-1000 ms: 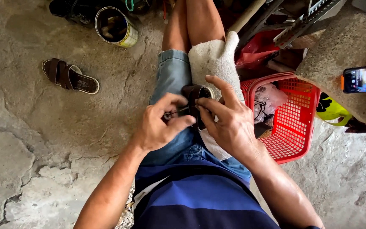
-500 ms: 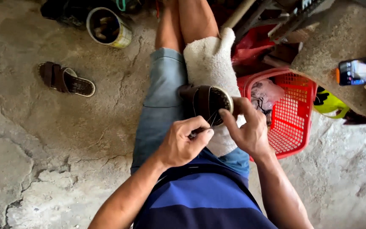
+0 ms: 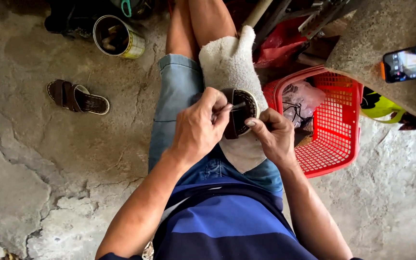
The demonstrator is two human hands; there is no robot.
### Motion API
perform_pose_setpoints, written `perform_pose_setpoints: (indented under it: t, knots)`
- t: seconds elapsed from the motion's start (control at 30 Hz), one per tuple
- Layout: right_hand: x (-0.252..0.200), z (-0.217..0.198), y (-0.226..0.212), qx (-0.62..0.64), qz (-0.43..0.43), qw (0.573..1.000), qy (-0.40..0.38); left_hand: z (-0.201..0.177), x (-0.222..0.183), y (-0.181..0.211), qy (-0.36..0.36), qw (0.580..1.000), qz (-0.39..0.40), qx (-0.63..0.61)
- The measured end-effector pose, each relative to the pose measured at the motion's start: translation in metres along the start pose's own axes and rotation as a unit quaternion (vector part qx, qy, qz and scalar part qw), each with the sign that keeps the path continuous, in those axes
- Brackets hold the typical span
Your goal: Hand-sewing the leather straps of a sandal using a needle and thread
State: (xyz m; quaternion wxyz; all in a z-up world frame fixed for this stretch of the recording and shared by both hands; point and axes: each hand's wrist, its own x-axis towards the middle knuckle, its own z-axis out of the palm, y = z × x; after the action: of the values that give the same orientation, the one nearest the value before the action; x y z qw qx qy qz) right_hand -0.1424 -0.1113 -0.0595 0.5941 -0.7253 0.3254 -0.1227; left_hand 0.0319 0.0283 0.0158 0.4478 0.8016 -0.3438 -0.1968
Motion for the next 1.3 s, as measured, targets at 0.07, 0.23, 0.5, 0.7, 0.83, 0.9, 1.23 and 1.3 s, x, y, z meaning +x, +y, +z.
perform_pose_setpoints:
  t: [0.07,0.23,0.5,0.7,0.83,0.9,1.23,1.3]
  knots:
    - [0.001,-0.001,-0.004,0.010,0.010,1.000,-0.005,-0.003,-0.006,0.002,-0.025,0.997,0.033,0.066]
    - [0.005,-0.001,0.000,0.021,0.013,0.999,-0.043,0.008,-0.016,-0.007,0.020,0.941,0.178,0.288]
    - [0.009,-0.002,0.004,0.035,0.006,0.998,-0.052,0.030,-0.012,-0.020,0.021,0.945,0.182,0.272]
    - [0.008,-0.003,0.008,0.064,0.027,0.996,-0.060,0.008,-0.015,0.000,-0.142,0.986,-0.070,-0.058]
    - [0.007,0.000,0.001,0.048,0.032,0.996,-0.064,-0.036,-0.022,0.004,-0.204,0.965,-0.106,-0.127]
    - [0.004,0.007,-0.012,0.024,0.011,0.993,-0.114,-0.047,-0.034,-0.007,-0.195,0.964,-0.138,-0.120]
    - [-0.003,-0.002,-0.003,-0.047,0.013,0.996,-0.080,-0.039,-0.021,0.001,-0.085,0.992,-0.052,-0.082]
    - [-0.002,-0.004,-0.001,-0.040,0.020,0.997,-0.070,-0.035,-0.023,0.003,-0.088,0.989,-0.063,-0.101]
